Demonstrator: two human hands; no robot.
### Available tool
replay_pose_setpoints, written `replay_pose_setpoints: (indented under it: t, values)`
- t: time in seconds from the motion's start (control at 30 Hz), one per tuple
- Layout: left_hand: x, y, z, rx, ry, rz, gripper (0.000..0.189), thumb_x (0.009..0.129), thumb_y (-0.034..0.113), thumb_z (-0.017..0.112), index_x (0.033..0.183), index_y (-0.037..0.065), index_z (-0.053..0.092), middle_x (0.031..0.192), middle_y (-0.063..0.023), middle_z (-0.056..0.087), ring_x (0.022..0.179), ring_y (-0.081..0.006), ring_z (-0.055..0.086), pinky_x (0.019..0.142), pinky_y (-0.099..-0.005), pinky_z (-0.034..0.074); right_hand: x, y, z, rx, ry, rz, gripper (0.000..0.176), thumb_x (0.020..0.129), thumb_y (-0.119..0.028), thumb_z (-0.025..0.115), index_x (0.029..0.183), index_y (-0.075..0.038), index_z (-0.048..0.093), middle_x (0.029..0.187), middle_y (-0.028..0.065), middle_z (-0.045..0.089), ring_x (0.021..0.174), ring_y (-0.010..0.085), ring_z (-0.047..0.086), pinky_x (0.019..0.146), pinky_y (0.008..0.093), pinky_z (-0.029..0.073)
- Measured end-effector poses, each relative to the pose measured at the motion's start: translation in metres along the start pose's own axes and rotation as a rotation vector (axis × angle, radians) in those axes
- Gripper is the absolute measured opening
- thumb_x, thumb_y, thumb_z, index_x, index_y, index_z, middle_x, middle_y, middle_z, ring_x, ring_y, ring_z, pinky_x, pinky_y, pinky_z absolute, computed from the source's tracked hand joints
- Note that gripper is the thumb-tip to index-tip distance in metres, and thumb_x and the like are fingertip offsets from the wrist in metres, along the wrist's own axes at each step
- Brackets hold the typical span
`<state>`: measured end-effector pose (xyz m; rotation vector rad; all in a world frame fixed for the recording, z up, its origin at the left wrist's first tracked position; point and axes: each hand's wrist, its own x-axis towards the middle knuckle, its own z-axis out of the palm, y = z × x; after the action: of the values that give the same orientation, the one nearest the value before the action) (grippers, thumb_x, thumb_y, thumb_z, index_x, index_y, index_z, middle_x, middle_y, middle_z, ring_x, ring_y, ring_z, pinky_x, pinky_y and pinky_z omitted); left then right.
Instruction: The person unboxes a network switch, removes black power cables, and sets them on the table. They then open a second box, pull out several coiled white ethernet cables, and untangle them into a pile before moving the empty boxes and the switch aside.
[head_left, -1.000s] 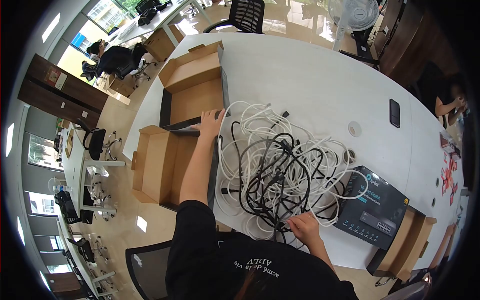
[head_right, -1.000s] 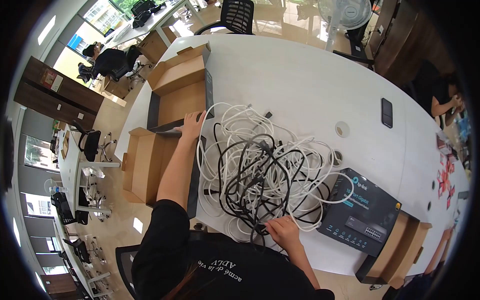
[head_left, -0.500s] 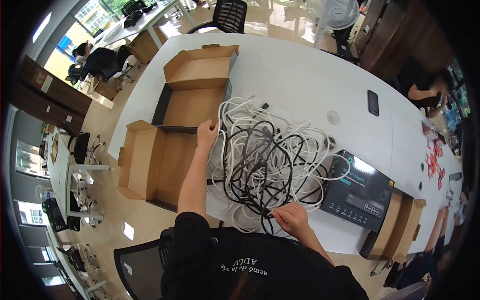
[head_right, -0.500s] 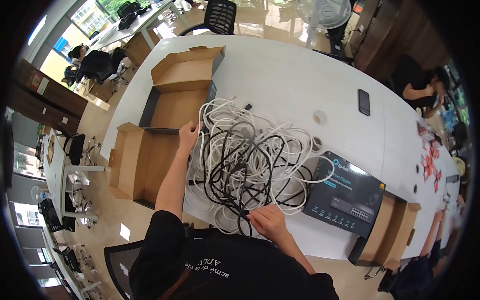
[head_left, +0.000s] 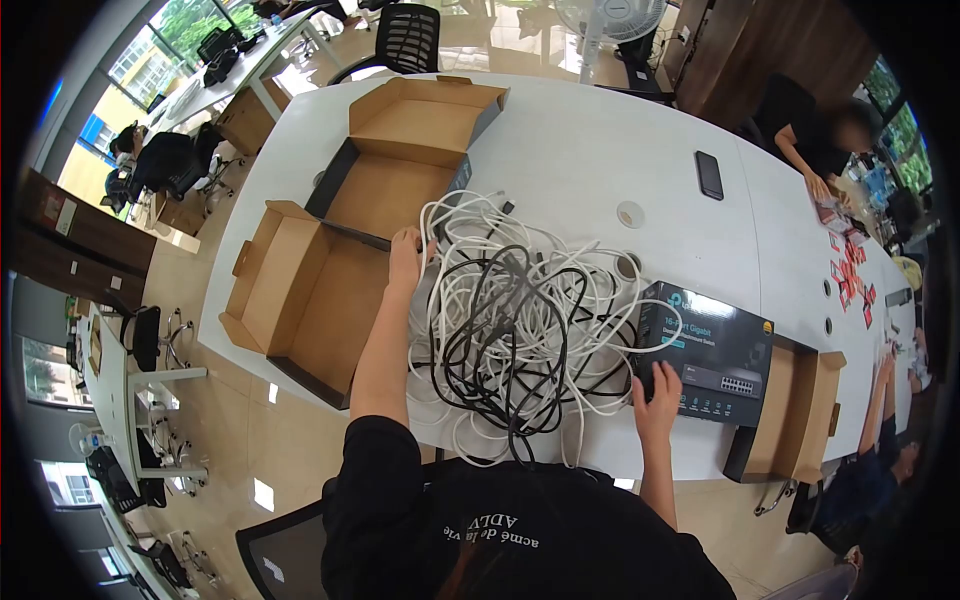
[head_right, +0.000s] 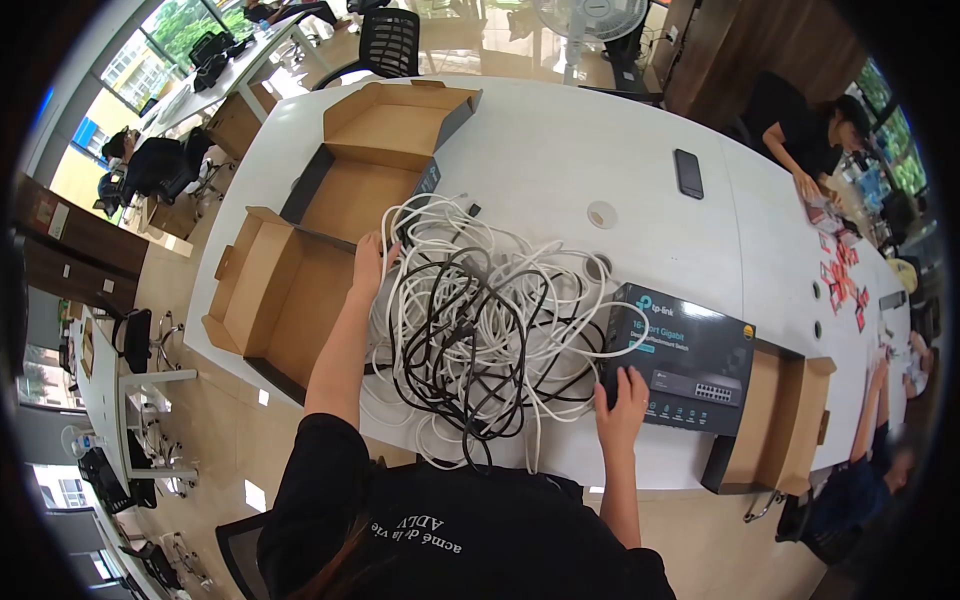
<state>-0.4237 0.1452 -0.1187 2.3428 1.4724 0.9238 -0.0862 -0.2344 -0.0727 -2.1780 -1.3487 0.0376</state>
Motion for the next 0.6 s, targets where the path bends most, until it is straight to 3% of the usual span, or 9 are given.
replay_pose_setpoints:
  t: [0.03,0.07,0.17,0.27,0.3,0.37,0.4,0.5,0.6]
  values:
    - [-0.001,-0.001,0.000,0.006,-0.019,0.003,0.029,0.072,0.020,0.067,0.074,-0.001,0.048,0.083,-0.0225,0.053,0.086,-0.0386,0.048,0.077,-0.0430,0.039,-0.003,0.002,0.004,-0.039,0.024,-0.039,0.042,0.077,-0.019,0.063,0.113,0.000,0.052,0.122,0.0196,0.045,0.112,0.0358,0.042,0.093,0.0439,0.033]
    - [-0.005,-0.006,0.005,0.011,0.011,0.041,0.027,0.075,0.021,0.065,0.083,-0.001,0.051,0.098,-0.0262,0.051,0.104,-0.0422,0.043,0.093,-0.0447,0.033,-0.006,0.002,0.009,-0.079,0.047,-0.075,0.043,0.078,-0.019,0.063,0.114,0.000,0.051,0.123,0.0196,0.044,0.114,0.0359,0.041,0.095,0.0444,0.032]
    - [-0.014,-0.012,0.014,0.128,0.056,0.038,0.031,0.076,0.022,0.065,0.092,-0.001,0.052,0.109,-0.0291,0.048,0.112,-0.0463,0.037,0.100,-0.0464,0.026,-0.011,0.005,0.015,-0.145,0.051,-0.129,0.045,0.079,-0.019,0.060,0.119,0.000,0.048,0.128,0.0194,0.040,0.118,0.0357,0.038,0.098,0.0451,0.029]
    - [-0.015,-0.013,0.009,0.154,0.043,0.077,0.036,0.076,0.023,0.064,0.102,0.000,0.053,0.118,-0.0334,0.041,0.113,-0.0495,0.033,0.100,-0.0533,0.023,-0.010,0.007,0.005,-0.129,-0.023,-0.133,0.046,0.081,-0.021,0.059,0.120,-0.001,0.046,0.130,0.0191,0.039,0.120,0.0354,0.036,0.100,0.0451,0.028]
    - [-0.018,-0.014,0.010,0.175,0.136,0.045,0.039,0.077,0.022,0.064,0.108,0.001,0.052,0.120,-0.0339,0.038,0.114,-0.0492,0.032,0.100,-0.0549,0.021,-0.012,0.016,0.001,-0.051,-0.074,-0.145,0.053,0.079,-0.028,0.062,0.123,-0.003,0.045,0.133,0.0172,0.037,0.122,0.0355,0.034,0.101,0.0467,0.024]
    - [-0.015,-0.031,0.001,0.207,-0.014,-0.125,0.043,0.081,0.023,0.057,0.120,0.007,0.046,0.125,-0.0345,0.032,0.118,-0.0483,0.028,0.101,-0.0542,0.020,-0.014,0.021,-0.018,-0.091,-0.159,-0.095,0.071,0.070,-0.037,0.070,0.129,-0.011,0.040,0.140,0.0140,0.028,0.128,0.0344,0.025,0.101,0.0549,0.018]
    - [-0.023,-0.036,-0.007,0.230,-0.052,-0.016,0.042,0.086,0.022,0.050,0.125,0.010,0.041,0.131,-0.0349,0.023,0.119,-0.0494,0.027,0.100,-0.0550,0.020,-0.014,0.022,-0.031,-0.158,-0.219,-0.032,0.077,0.066,-0.038,0.072,0.131,-0.014,0.038,0.141,0.0128,0.024,0.129,0.0340,0.022,0.100,0.0577,0.016]
    - [-0.040,-0.020,-0.032,0.255,-0.227,0.029,0.040,0.090,0.020,0.045,0.128,0.010,0.038,0.136,-0.0347,0.011,0.120,-0.0503,0.027,0.098,-0.0538,0.024,-0.014,0.026,-0.053,-0.283,-0.351,0.094,0.094,0.056,-0.040,0.077,0.135,-0.021,0.031,0.145,0.0098,0.015,0.133,0.0331,0.013,0.098,0.0639,0.010]
    - [-0.036,-0.012,-0.028,0.047,-0.272,-0.146,0.038,0.091,0.020,0.042,0.127,0.009,0.036,0.137,-0.0341,0.006,0.117,-0.0507,0.031,0.093,-0.0504,0.034,-0.021,0.042,-0.043,-0.324,-0.322,0.080,0.097,0.053,-0.038,0.078,0.136,-0.023,0.030,0.146,0.0084,0.014,0.134,0.0322,0.010,0.098,0.0634,0.007]
